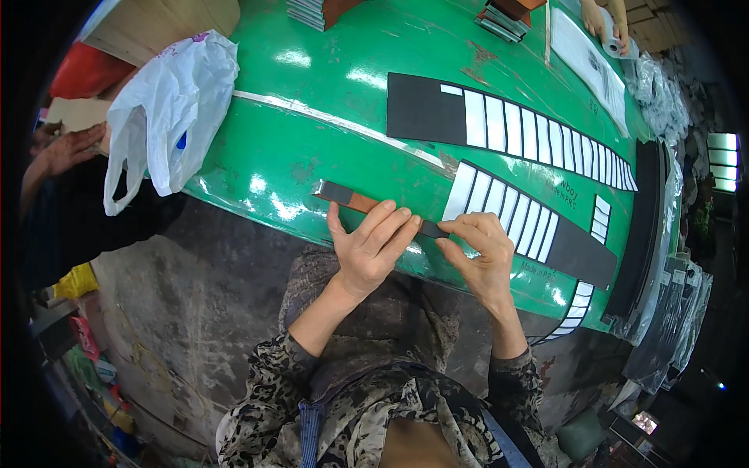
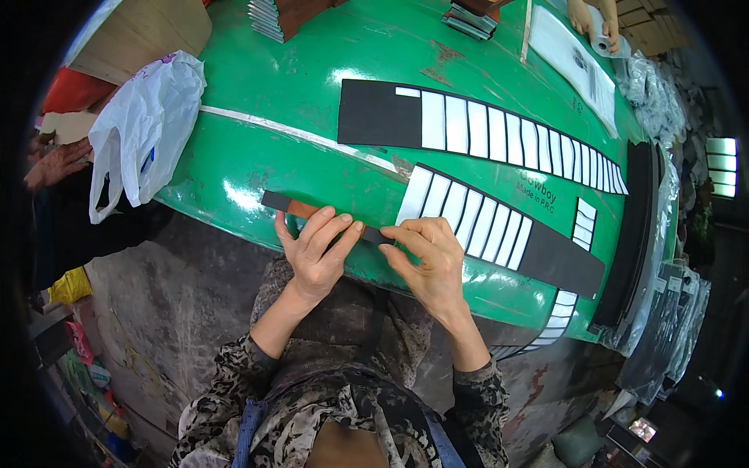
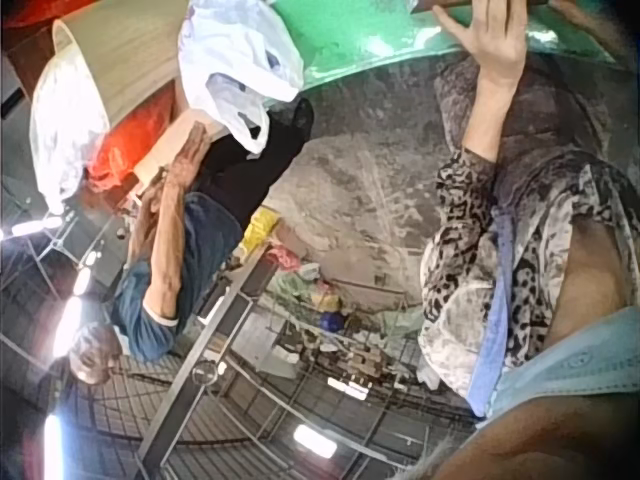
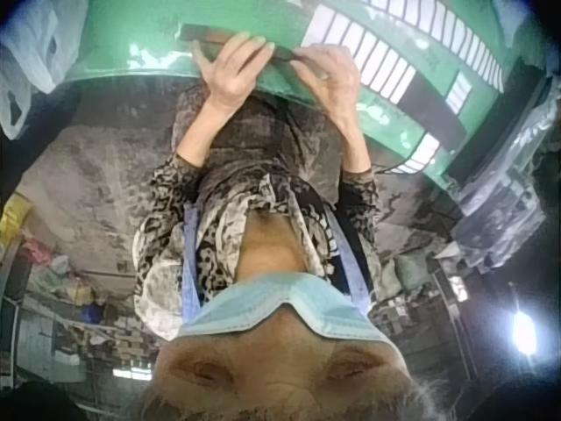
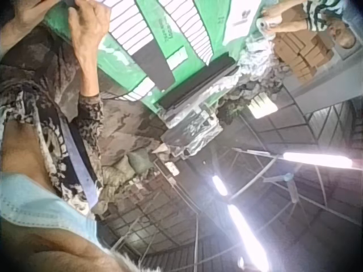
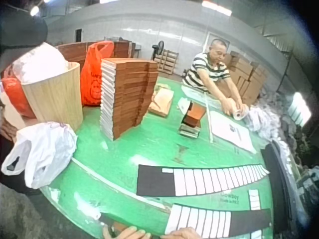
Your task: Applying adhesive labels to wooden furniture components on a production line.
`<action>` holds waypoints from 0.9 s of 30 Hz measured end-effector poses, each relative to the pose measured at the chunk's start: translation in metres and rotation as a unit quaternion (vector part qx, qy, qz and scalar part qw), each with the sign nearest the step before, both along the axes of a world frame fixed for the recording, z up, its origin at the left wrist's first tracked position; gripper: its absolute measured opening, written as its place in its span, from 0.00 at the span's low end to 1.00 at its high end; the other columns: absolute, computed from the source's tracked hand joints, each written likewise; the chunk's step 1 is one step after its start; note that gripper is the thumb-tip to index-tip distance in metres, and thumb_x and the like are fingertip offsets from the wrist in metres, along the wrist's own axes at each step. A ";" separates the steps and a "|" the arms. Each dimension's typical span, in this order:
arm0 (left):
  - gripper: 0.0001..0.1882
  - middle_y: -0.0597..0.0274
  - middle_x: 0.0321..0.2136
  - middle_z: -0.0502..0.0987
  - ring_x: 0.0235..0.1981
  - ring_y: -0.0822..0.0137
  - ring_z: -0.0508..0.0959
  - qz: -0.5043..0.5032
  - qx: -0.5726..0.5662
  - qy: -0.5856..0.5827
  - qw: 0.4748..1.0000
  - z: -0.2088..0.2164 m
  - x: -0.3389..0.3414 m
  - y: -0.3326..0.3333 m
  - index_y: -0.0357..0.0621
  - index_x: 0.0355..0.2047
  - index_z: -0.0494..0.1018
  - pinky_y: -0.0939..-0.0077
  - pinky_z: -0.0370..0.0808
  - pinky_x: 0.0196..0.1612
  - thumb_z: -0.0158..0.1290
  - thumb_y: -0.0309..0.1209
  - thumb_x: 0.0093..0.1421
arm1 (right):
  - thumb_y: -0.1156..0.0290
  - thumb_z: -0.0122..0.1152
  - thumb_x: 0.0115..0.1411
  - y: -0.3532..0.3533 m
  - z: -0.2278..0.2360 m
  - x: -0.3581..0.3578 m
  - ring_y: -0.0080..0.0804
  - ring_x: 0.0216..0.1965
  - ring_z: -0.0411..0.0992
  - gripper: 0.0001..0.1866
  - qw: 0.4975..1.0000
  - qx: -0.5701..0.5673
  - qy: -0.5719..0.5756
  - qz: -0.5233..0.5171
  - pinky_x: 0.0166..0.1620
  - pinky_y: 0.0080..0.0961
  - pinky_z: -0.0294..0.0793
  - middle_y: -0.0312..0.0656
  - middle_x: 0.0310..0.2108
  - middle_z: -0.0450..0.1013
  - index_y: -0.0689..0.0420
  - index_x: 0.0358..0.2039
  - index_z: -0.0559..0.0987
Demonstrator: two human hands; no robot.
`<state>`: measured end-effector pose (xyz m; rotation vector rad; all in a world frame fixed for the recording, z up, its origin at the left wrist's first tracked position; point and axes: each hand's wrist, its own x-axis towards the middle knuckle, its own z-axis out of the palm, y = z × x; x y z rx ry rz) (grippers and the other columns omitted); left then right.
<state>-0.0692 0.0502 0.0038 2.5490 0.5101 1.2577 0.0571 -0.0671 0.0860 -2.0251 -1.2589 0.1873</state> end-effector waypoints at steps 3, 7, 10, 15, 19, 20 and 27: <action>0.12 0.81 0.42 0.73 0.51 0.78 0.70 0.001 0.001 0.003 1.000 0.000 0.000 0.000 0.61 0.38 0.78 0.42 0.41 0.66 0.58 0.32 0.51 | 0.77 0.71 0.42 0.000 0.000 0.000 0.32 0.34 0.69 0.14 1.000 -0.003 0.004 -0.002 0.32 0.27 0.69 0.37 0.29 0.73 0.56 0.34 0.82; 0.12 0.81 0.42 0.73 0.51 0.77 0.70 0.000 0.001 0.005 1.000 0.001 -0.001 0.000 0.61 0.38 0.78 0.42 0.40 0.66 0.58 0.32 0.51 | 0.76 0.71 0.42 0.001 0.000 0.000 0.33 0.34 0.69 0.14 1.000 -0.004 0.008 -0.001 0.33 0.27 0.69 0.37 0.29 0.73 0.56 0.34 0.82; 0.12 0.81 0.42 0.73 0.51 0.77 0.70 0.002 0.003 0.000 1.000 0.000 0.000 0.000 0.61 0.38 0.78 0.42 0.40 0.66 0.58 0.32 0.51 | 0.77 0.71 0.42 0.001 -0.001 0.001 0.33 0.34 0.69 0.14 1.000 -0.003 0.005 0.002 0.33 0.26 0.69 0.37 0.30 0.74 0.56 0.34 0.82; 0.12 0.81 0.42 0.73 0.50 0.77 0.71 0.004 0.002 0.002 1.000 0.001 -0.001 0.000 0.61 0.38 0.78 0.43 0.40 0.66 0.58 0.32 0.51 | 0.77 0.71 0.43 0.001 0.000 0.000 0.33 0.34 0.69 0.14 1.000 -0.005 0.004 0.001 0.33 0.27 0.69 0.37 0.30 0.74 0.57 0.33 0.82; 0.12 0.81 0.41 0.73 0.50 0.77 0.71 0.001 -0.004 -0.002 1.000 0.000 0.000 -0.001 0.61 0.37 0.78 0.43 0.40 0.66 0.58 0.31 0.51 | 0.74 0.73 0.41 -0.002 -0.003 0.002 0.35 0.36 0.70 0.19 1.000 0.000 0.010 0.004 0.36 0.28 0.71 0.39 0.33 0.75 0.57 0.38 0.81; 0.12 0.81 0.41 0.73 0.49 0.77 0.72 0.003 -0.003 -0.001 1.000 0.000 0.000 -0.001 0.61 0.37 0.78 0.43 0.40 0.66 0.58 0.31 0.51 | 0.73 0.73 0.41 -0.003 -0.004 0.003 0.35 0.37 0.71 0.22 1.000 0.006 0.016 0.003 0.38 0.29 0.71 0.40 0.35 0.75 0.57 0.40 0.81; 0.15 0.75 0.41 0.74 0.50 0.70 0.72 0.002 0.011 0.008 1.000 0.010 0.004 0.000 0.54 0.38 0.78 0.46 0.43 0.66 0.60 0.26 0.49 | 0.73 0.73 0.43 -0.014 -0.009 -0.004 0.34 0.39 0.73 0.28 0.992 -0.009 0.112 -0.063 0.40 0.28 0.74 0.44 0.42 0.75 0.59 0.47 0.76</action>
